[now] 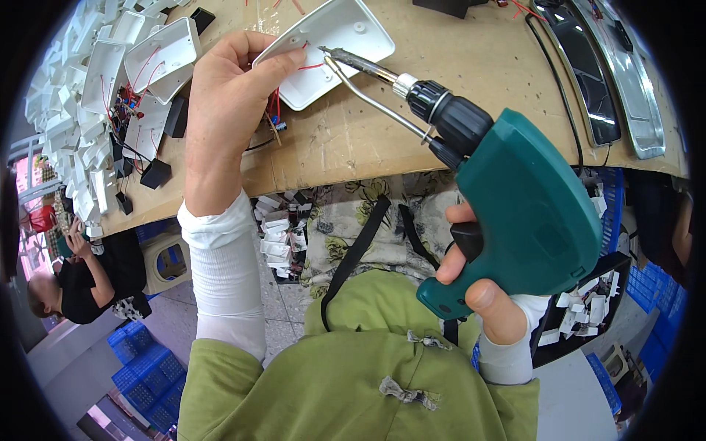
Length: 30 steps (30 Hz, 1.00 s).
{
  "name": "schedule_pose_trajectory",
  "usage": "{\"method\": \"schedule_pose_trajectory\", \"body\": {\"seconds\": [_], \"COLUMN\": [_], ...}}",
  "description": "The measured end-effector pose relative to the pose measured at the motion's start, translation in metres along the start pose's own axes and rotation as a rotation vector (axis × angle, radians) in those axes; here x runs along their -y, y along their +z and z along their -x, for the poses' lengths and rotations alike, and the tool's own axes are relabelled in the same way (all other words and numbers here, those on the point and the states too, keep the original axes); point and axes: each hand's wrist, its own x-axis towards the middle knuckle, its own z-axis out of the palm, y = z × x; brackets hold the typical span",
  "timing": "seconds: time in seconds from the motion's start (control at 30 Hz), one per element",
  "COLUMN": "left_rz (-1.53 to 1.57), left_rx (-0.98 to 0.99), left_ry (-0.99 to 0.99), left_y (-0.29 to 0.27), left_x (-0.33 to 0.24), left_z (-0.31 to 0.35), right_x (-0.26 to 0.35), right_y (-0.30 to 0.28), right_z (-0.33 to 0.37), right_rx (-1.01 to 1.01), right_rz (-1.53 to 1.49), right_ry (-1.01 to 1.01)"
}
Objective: Soldering electronic components and wires into plastic housings at a factory workbench.
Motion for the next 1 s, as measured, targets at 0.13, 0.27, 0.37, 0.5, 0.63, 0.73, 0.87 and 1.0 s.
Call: {"method": "schedule_pose_trajectory", "body": {"seconds": [0.13, 0.27, 0.37, 0.5, 0.63, 0.73, 0.87, 1.0], "left_rz": [-0.026, -0.071, -0.101, -0.174, -0.194, -0.186, -0.228, -0.252], "left_rx": [-0.02, -0.027, -0.041, -0.051, -0.049, -0.038, -0.054, -0.058], "left_ry": [-0.001, -0.001, 0.016, 0.066, 0.039, -0.022, 0.048, 0.087], "left_y": [0.001, 0.003, 0.005, 0.004, 0.004, 0.005, 0.004, 0.004], "left_x": [-0.004, -0.012, -0.016, -0.014, -0.017, -0.019, -0.013, -0.01], "left_z": [0.004, 0.007, 0.009, 0.009, 0.01, 0.009, 0.008, 0.008], "right_x": [0.004, 0.004, 0.004, 0.004, 0.004, 0.004, 0.005, 0.003], "right_y": [0.006, 0.01, 0.013, 0.014, 0.015, 0.014, 0.015, 0.015], "right_z": [-0.005, -0.01, -0.015, -0.017, -0.017, -0.018, -0.019, -0.019], "right_rx": [-0.001, 0.015, 0.017, 0.065, 0.065, 0.08, 0.086, 0.094], "right_rz": [0.045, 0.054, 0.063, 0.09, 0.072, 0.094, 0.1, 0.107], "right_ry": [-0.041, -0.065, -0.093, -0.049, -0.036, -0.059, -0.044, -0.072]}}
